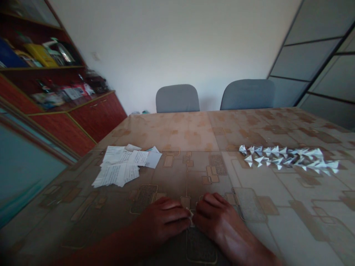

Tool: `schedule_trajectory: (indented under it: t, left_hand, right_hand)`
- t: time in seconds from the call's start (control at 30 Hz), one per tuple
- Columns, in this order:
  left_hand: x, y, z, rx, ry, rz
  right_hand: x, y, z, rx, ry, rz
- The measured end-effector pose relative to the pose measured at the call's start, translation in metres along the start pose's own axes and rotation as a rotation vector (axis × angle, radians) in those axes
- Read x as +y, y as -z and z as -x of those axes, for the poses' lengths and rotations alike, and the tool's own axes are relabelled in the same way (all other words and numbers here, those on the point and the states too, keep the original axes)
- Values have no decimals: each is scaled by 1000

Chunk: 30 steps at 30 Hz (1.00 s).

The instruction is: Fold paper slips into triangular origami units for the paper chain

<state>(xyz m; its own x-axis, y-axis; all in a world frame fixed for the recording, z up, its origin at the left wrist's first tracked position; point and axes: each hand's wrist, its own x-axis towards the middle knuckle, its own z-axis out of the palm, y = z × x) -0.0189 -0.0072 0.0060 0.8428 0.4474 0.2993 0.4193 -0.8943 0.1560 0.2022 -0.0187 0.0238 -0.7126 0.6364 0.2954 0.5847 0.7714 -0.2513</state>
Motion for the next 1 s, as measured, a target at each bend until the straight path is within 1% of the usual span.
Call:
schedule_trajectory:
  t: [0.17,0.37,0.53,0.7,0.8,1.0]
  left_hand:
    - [-1,-1,2,30,15,18]
    - [-5,3,4,6,-11,25]
    - [-9,9,2,-27,-50,61]
    - [-10,9,2,-43,-30,101]
    - [-10,8,3,-20,-14,118]
    - [-10,11,5,-13,-56,87]
  right_hand:
    - [3,-3,2,-62,-88,-128]
    - [5,-4,2,-37,-92,-178]
    - [6,-8,2,-33,-160,-258]
    - [6,-11,1,-25,-223,-270]
    - [5,-11,0,-13,-243,-269]
    - [4,-12,0,5,-268,-270]
